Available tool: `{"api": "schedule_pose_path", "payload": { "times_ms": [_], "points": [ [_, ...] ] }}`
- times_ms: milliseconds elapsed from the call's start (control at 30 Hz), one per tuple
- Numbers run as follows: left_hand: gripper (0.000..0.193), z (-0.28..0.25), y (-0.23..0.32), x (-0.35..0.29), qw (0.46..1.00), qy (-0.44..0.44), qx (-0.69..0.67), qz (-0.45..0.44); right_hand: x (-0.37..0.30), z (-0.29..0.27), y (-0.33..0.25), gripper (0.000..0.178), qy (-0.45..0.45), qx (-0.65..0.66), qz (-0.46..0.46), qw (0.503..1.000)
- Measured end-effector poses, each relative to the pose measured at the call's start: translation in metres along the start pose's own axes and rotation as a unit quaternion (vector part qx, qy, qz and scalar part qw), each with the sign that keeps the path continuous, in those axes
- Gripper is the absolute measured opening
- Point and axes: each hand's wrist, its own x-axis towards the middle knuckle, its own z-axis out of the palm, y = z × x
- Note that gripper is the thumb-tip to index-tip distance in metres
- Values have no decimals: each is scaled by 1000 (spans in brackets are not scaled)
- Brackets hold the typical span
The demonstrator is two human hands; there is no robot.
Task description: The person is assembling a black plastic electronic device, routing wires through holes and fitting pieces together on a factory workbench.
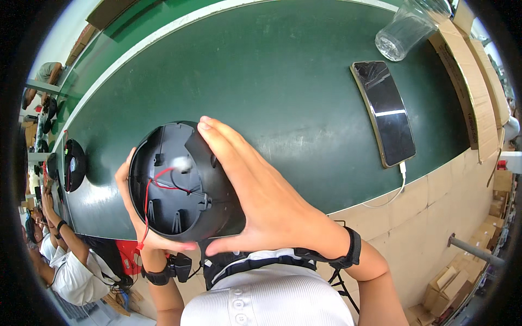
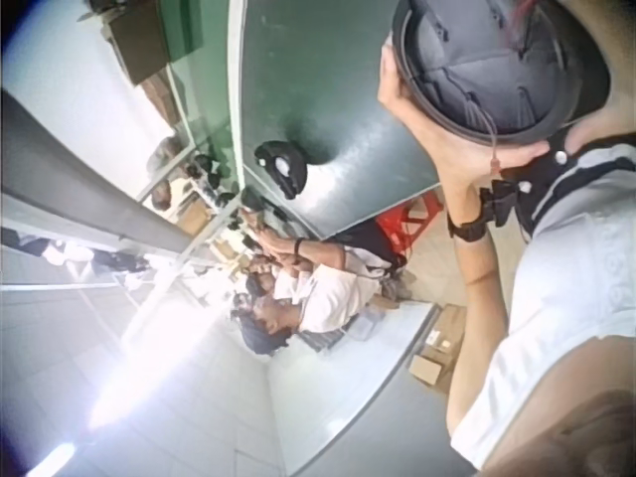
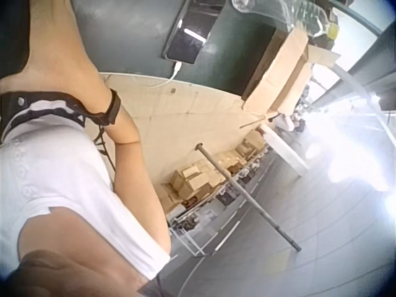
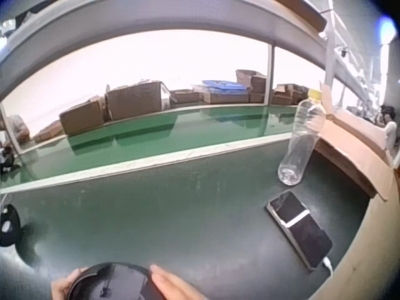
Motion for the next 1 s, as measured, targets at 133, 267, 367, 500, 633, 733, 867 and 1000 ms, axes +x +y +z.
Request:
{"api": "schedule_pose_path", "payload": {
  "times_ms": [133, 267, 367, 500, 633, 733, 867, 1000],
  "points": [
    [138, -3, -6, 4, 997, -48, -54, 22, 3, 4, 2, 129, 59, 31, -29, 997],
    [136, -5, -7, 2, 997, -56, -53, 6, 10, 1, -1, 123, 17, 63, -14, 998],
    [131, -6, -12, -3, 995, -35, -85, -40, 7, 2, -2, 119, 19, 66, -20, 997],
    [132, -4, -18, 4, 991, -61, -117, -10, 5, 10, 4, 114, 71, 70, -32, 994],
    [141, -7, -14, 11, 992, -16, -113, -59, -1, 16, 4, 128, 173, -40, -25, 984],
    [141, 7, -11, 6, 990, -33, -139, 0, -6, 28, -2, 133, 192, -82, -8, 978],
    [140, 13, -4, 9, 992, -7, -124, -12, -9, 10, -14, 102, 129, -130, -16, 983],
    [141, 8, 4, 14, 996, -15, -81, -16, -15, -16, -11, 105, 24, -260, -50, 964]
  ]
}}
